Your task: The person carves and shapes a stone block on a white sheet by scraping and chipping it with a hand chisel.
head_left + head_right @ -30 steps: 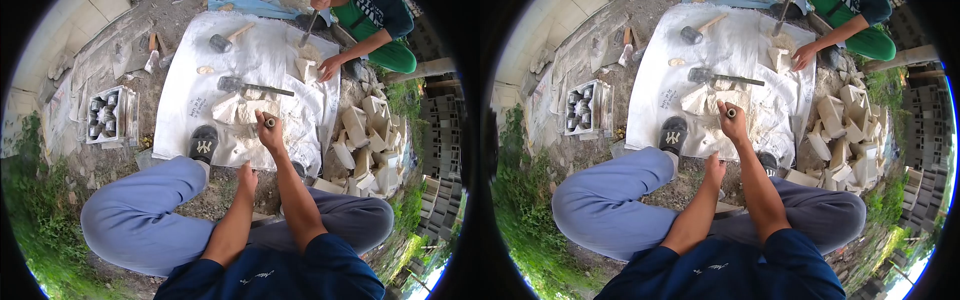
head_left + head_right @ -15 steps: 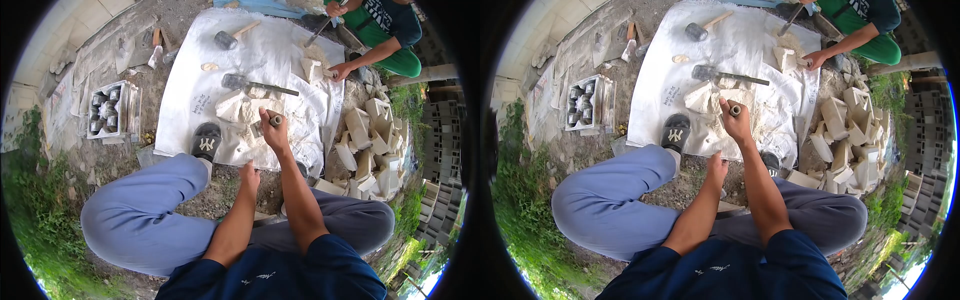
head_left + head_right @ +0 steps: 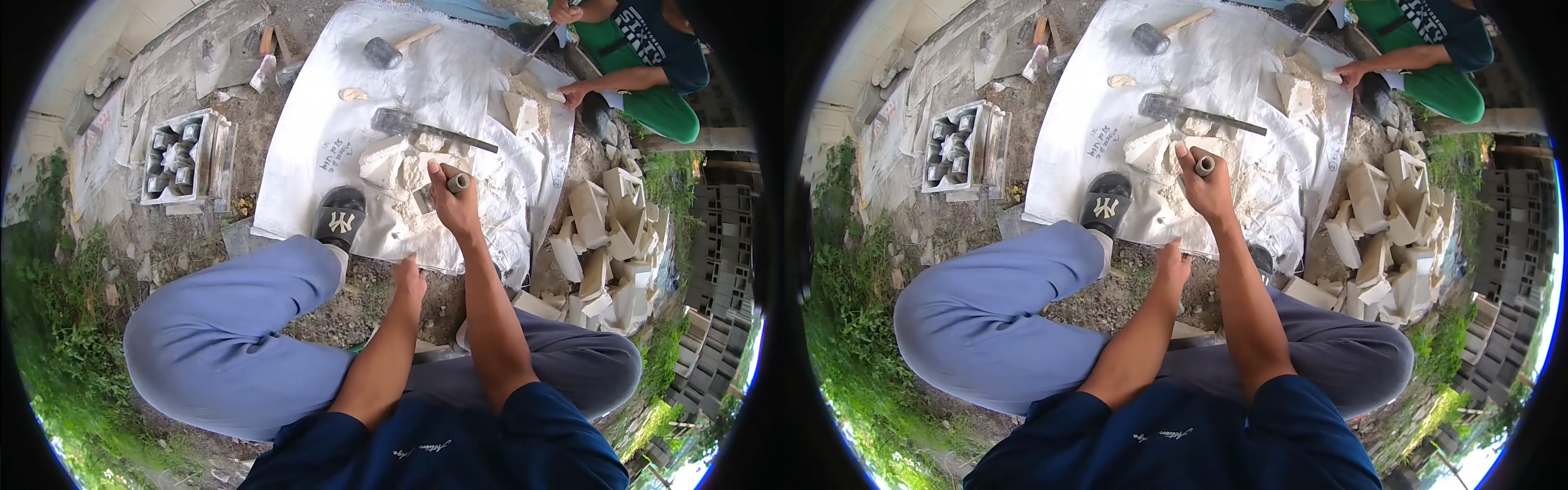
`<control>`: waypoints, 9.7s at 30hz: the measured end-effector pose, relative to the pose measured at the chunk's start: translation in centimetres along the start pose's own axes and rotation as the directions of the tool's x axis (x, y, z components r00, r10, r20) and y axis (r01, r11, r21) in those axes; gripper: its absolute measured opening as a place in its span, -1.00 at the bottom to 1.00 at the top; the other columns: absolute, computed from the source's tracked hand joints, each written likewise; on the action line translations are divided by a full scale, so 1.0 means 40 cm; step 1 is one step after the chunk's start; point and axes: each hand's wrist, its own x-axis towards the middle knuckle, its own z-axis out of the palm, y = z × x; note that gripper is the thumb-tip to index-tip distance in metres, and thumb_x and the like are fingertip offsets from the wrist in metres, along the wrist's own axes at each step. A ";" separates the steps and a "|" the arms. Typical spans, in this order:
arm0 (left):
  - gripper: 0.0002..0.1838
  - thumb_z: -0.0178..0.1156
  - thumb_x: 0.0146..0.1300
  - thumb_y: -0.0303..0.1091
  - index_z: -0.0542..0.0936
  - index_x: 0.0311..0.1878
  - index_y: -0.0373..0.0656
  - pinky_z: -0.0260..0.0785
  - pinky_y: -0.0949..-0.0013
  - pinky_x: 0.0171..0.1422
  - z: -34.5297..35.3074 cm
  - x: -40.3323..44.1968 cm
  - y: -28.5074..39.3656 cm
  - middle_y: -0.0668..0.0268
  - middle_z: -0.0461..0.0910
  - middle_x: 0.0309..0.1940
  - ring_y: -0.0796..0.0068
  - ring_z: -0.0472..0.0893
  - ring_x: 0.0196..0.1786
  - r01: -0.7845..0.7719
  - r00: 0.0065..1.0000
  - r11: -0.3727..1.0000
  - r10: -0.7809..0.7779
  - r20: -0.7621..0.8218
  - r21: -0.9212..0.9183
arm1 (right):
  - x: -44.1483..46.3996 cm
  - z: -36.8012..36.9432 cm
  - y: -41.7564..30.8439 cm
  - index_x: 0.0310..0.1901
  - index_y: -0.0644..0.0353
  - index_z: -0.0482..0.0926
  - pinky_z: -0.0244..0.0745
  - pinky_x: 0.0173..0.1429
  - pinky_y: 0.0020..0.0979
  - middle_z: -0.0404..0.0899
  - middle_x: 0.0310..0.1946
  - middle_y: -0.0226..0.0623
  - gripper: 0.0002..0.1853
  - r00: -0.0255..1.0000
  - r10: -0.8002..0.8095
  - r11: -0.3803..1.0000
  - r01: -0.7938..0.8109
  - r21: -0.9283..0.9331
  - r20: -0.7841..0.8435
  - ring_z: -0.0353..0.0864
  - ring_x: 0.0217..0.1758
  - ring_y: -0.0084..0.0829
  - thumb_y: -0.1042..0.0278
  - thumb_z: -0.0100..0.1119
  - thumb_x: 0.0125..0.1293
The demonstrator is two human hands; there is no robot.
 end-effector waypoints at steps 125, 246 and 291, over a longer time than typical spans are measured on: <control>-0.60 0.21 0.36 -0.39 0.46 0.23 -0.25 0.25 -0.17 0.47 0.001 0.008 0.027 0.12 0.45 0.14 0.19 0.48 0.17 0.011 1.000 0.999 -0.012 -0.023 -0.039 | -0.023 -0.018 0.069 -0.59 0.22 0.38 0.34 -0.50 -0.43 0.34 -0.72 -0.46 -0.42 0.981 0.116 0.990 -0.102 0.096 -0.157 0.38 -0.64 -0.58 0.00 0.08 0.58; -0.49 0.27 0.42 -0.36 0.38 0.35 -0.32 0.60 0.03 0.27 0.035 -0.065 -0.024 0.04 0.40 0.30 -0.04 0.44 0.36 0.205 0.979 0.957 -0.203 -0.030 0.204 | 0.032 -0.138 0.140 -0.67 0.15 0.28 0.09 -0.55 -0.44 0.25 -0.75 -0.50 -0.44 0.915 -0.016 0.933 0.158 0.322 -0.403 0.16 -0.68 -0.62 0.19 0.15 0.55; -0.54 0.28 0.35 -0.46 0.36 0.22 -0.38 0.75 0.17 0.03 0.021 -0.033 -0.031 0.04 0.50 0.10 0.08 0.66 0.03 0.161 0.987 0.960 -0.159 -0.026 0.230 | 0.114 -0.208 0.004 -0.67 0.07 0.18 0.08 -0.59 -0.44 0.19 -0.76 -0.50 -0.40 0.751 -0.029 0.911 0.291 0.291 -0.660 0.12 -0.71 -0.62 0.15 0.10 0.58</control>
